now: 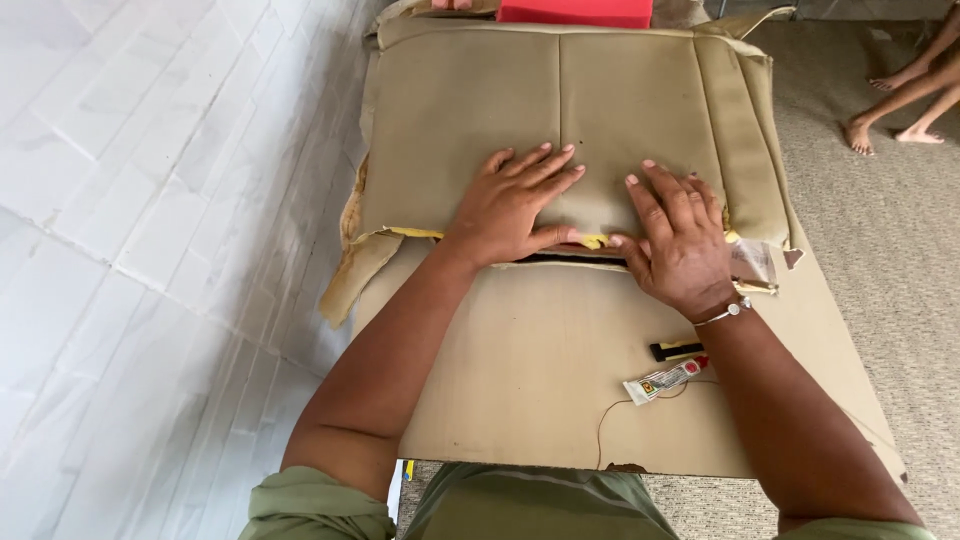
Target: Applying adhesive to the edges of a leather cover and bonding it to foam padding to assemble a cushion.
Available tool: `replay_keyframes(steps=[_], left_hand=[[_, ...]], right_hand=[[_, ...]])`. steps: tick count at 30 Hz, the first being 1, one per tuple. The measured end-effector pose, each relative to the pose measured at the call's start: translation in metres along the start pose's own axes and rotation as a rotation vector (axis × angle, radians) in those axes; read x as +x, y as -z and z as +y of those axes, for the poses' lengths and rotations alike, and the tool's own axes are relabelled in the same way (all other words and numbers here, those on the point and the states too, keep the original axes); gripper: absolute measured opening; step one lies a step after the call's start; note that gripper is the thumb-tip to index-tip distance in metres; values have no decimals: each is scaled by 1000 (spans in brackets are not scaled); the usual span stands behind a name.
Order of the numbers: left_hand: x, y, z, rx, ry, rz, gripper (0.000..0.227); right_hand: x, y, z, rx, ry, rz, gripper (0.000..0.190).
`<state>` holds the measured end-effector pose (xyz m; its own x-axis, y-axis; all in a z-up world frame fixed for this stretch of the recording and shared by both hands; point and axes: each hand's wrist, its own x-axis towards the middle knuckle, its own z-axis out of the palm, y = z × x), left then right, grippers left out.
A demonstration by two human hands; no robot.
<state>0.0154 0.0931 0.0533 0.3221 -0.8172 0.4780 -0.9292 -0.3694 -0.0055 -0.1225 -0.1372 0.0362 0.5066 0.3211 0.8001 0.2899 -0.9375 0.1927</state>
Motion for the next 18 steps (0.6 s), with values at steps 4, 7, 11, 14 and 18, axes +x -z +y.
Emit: replay_keyframes(steps=[4,7,11,14,18], left_hand=[[0,25,6,20,-23,-113,105],[0,28,7,37,-49,-197,103],[4,33,14,96,-35,-279,114],[2,26,15,157,-27,-282,120],[-1,15,9,218,-66,-114,126]], right_hand=[[0,2,4,-3,29,-10,64],[-8,10,18,19,25,-12,50],[16,65,16,352,-77,-320,12],[38,103,-2,467,-335,-945,13],[-10,91,-22,323,-301,-1403,20]])
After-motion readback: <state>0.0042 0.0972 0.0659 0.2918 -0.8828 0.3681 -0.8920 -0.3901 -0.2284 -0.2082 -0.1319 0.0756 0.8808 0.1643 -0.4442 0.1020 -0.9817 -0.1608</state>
